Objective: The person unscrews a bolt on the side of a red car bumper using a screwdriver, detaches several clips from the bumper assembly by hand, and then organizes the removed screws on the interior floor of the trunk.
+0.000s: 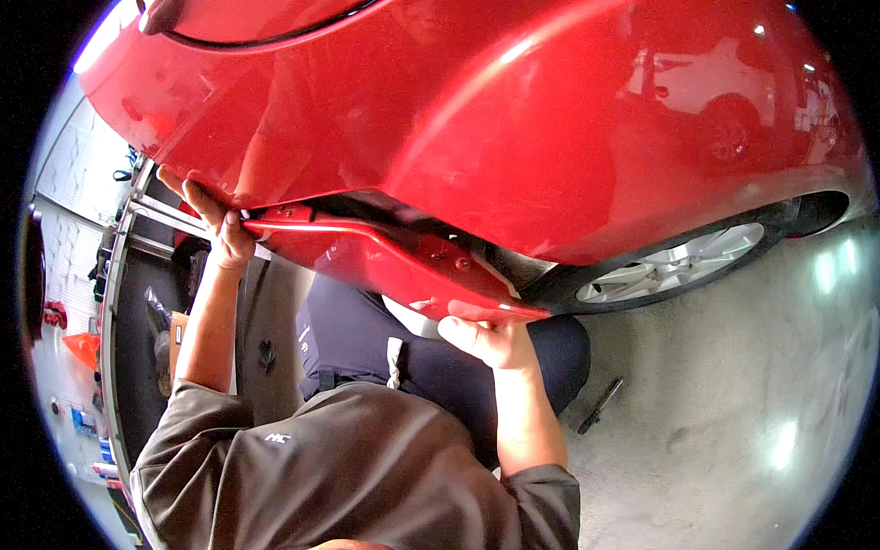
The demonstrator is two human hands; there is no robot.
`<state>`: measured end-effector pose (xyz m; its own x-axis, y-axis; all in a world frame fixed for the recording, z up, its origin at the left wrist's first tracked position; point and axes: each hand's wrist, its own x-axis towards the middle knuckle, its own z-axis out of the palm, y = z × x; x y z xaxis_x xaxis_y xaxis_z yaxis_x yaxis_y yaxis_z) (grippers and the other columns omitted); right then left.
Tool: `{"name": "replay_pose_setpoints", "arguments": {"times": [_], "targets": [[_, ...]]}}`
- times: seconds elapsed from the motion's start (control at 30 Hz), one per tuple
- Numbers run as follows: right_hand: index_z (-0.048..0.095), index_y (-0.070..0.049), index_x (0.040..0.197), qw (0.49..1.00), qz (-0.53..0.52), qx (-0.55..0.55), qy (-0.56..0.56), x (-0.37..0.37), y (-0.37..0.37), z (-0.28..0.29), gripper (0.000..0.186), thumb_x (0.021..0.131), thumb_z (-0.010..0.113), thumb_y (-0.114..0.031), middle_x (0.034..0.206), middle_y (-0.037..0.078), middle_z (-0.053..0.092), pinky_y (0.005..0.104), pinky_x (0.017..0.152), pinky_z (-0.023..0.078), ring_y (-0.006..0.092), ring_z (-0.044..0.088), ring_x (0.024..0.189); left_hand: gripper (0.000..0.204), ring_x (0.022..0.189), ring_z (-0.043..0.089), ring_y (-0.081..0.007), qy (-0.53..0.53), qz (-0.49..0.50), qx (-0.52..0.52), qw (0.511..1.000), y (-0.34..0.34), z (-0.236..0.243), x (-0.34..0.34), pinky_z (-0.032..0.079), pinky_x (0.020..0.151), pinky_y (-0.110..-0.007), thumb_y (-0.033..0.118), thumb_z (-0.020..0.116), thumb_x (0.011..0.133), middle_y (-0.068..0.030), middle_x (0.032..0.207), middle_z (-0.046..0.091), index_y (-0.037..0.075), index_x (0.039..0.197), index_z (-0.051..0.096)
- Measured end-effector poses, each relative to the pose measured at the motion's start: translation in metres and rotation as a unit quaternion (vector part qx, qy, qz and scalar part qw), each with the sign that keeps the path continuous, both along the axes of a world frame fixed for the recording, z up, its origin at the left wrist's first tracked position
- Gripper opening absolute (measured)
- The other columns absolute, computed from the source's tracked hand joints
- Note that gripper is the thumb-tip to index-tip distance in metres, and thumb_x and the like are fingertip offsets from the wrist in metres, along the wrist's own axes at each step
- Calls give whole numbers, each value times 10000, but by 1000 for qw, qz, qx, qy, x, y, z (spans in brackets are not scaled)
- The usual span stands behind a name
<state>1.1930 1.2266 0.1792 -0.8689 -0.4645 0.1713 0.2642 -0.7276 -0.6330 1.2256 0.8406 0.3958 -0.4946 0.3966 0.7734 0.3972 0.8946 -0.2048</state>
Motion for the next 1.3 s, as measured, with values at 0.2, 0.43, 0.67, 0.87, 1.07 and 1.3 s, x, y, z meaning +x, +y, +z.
{"name": "replay_pose_setpoints", "arguments": {"times": [0.2,0.43,0.67,0.87,1.07,1.3], "targets": [[712,-65,1154,996,17,-59,58,-8,9,48,366,810,821,1,1257,66,711,358,948,556,176,659,1116,747,1591,-182,-400,14,41,-3,999,-9,-2,6,-115,1241,-590,374,392,1019,-202,1731,-170,197,1690,119],[402,6,1532,993,79,8,88,-10,19,56,830,800,791,-42,1407,131,616,367,1078,468,209,596,1270,729,1600,-141,-393,19,34,75,996,-9,-13,8,-50,1265,-573,325,367,1000,-195,1734,-165,182,1683,156],[369,8,1573,983,91,11,160,-24,16,43,899,815,834,-125,1465,152,587,397,1137,420,251,555,1352,719,1603,-149,-339,34,26,107,993,6,-8,7,-69,1274,-538,416,362,1048,-173,1740,-151,218,1690,107],[533,13,1398,960,57,49,268,-37,11,51,642,841,830,-105,1060,59,716,326,913,541,152,680,977,720,1602,-100,-404,6,86,129,988,-9,-18,24,9,1269,-570,353,404,1049,-215,1734,-133,232,1691,100],[555,33,1374,956,57,74,280,-40,24,78,582,858,800,-79,1131,86,725,329,965,536,163,685,1031,686,1605,-109,-386,37,58,71,995,13,-4,5,-42,1271,-532,298,368,1036,-221,1734,-133,161,1677,166],[587,13,1345,954,85,88,273,-39,26,74,549,840,788,-65,1112,78,723,313,950,521,146,677,1028,674,1602,-85,-414,52,71,73,993,9,-8,8,-33,1272,-546,341,343,1052,-245,1729,-113,129,1670,176]]}}
